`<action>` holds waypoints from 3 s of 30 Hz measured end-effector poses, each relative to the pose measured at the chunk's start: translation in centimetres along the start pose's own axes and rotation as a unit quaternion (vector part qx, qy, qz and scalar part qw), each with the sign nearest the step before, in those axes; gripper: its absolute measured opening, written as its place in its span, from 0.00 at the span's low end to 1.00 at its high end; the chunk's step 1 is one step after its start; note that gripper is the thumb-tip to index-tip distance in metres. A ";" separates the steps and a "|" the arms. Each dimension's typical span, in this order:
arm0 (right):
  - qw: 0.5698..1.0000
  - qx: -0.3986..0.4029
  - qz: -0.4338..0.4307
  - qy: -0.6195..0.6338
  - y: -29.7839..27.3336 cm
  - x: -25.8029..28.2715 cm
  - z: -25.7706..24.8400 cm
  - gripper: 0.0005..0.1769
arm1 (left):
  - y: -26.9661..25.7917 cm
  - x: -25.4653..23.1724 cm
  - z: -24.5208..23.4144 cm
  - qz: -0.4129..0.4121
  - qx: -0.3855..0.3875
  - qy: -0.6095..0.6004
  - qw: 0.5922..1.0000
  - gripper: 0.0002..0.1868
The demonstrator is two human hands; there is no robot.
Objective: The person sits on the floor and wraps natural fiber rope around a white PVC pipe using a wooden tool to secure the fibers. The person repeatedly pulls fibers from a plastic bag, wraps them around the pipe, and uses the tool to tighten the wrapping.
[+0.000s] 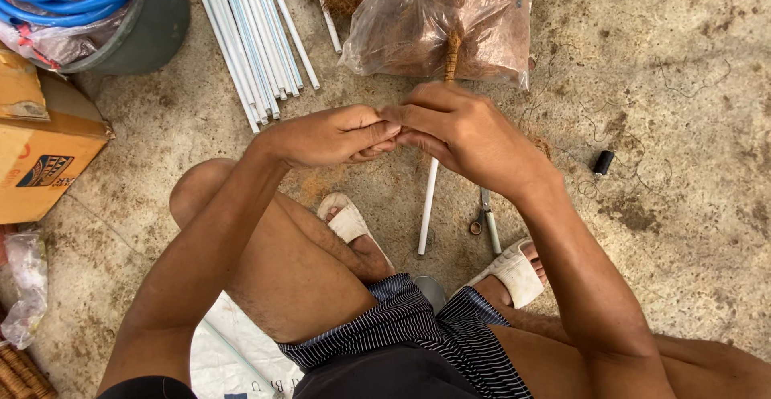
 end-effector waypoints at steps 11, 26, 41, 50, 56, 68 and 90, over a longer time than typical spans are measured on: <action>0.851 -0.023 0.277 0.445 -1.7 -3.5 5.2 0.22 | -1.1 -1.4 2.4 0.288 -0.294 0.356 0.839 0.26; 0.984 -0.015 -0.071 -0.164 0.1 1.0 8.1 0.11 | -6.0 2.1 1.9 0.027 0.027 -0.039 0.998 0.22; 0.989 -0.090 -0.042 -0.113 0.6 1.3 7.3 0.19 | -6.8 2.0 2.4 0.040 -0.248 0.115 0.961 0.18; 0.677 -0.007 0.287 0.678 -0.1 0.8 11.2 0.24 | -5.3 1.8 3.4 0.141 -0.295 0.303 0.895 0.19; 0.890 -0.065 0.199 0.406 0.6 0.4 7.9 0.25 | -5.9 1.8 2.6 0.065 -0.288 0.210 0.932 0.18; 0.979 -0.036 0.072 0.190 0.2 -0.8 9.8 0.16 | -6.1 1.8 2.3 0.048 -0.219 0.064 0.972 0.18; 0.748 -0.068 0.300 0.589 0.6 0.0 12.7 0.17 | -3.0 4.0 3.5 0.184 -0.354 -0.058 0.915 0.10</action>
Point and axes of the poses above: each hand's wrist, its own y-axis towards the middle knuckle, its own z-axis out of the palm, x = y × z, the point moved 2 cm from there along y, towards the middle knuckle, and after that the axes turned 9 degrees about x, right-handed, at the moved point
